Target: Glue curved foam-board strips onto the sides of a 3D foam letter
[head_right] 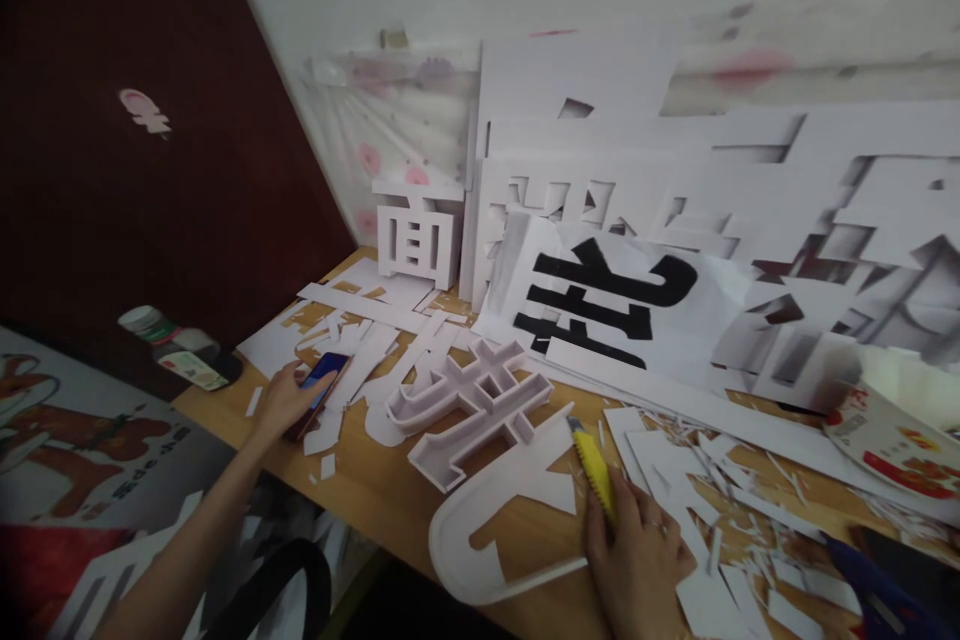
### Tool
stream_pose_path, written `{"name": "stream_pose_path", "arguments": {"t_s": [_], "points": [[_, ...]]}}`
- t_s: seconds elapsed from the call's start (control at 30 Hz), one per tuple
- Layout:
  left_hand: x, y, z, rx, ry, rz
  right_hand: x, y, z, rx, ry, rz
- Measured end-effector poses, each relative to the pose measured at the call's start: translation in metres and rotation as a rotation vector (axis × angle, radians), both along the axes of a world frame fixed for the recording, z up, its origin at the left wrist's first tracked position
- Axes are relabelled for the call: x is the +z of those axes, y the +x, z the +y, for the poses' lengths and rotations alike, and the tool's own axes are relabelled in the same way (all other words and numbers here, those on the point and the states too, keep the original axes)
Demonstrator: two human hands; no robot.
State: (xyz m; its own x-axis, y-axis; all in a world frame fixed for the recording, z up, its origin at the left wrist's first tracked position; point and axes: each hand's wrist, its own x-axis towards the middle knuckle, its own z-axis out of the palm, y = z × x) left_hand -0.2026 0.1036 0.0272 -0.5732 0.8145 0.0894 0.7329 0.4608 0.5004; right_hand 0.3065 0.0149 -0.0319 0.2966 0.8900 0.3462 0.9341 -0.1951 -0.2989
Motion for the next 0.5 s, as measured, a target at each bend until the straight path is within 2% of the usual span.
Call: {"name": "stream_pose_path", "arguments": {"t_s": [0.13, 0.27, 0.37, 0.5], "points": [[0.012, -0.029, 0.002, -0.022, -0.003, -0.058, 0.006, -0.002, -0.001, -0.015, -0.007, 0.012], [0.020, -0.050, -0.013, -0.064, 0.035, -0.082, 0.009, -0.003, -0.001, -0.023, 0.005, 0.020], [0.017, -0.047, -0.040, -0.115, 0.075, -0.054, 0.008, -0.001, -0.001, -0.016, -0.006, 0.026], [-0.001, -0.027, -0.091, -0.140, 0.172, 0.057, 0.007, 0.002, -0.002, -0.019, -0.020, 0.027]]}}
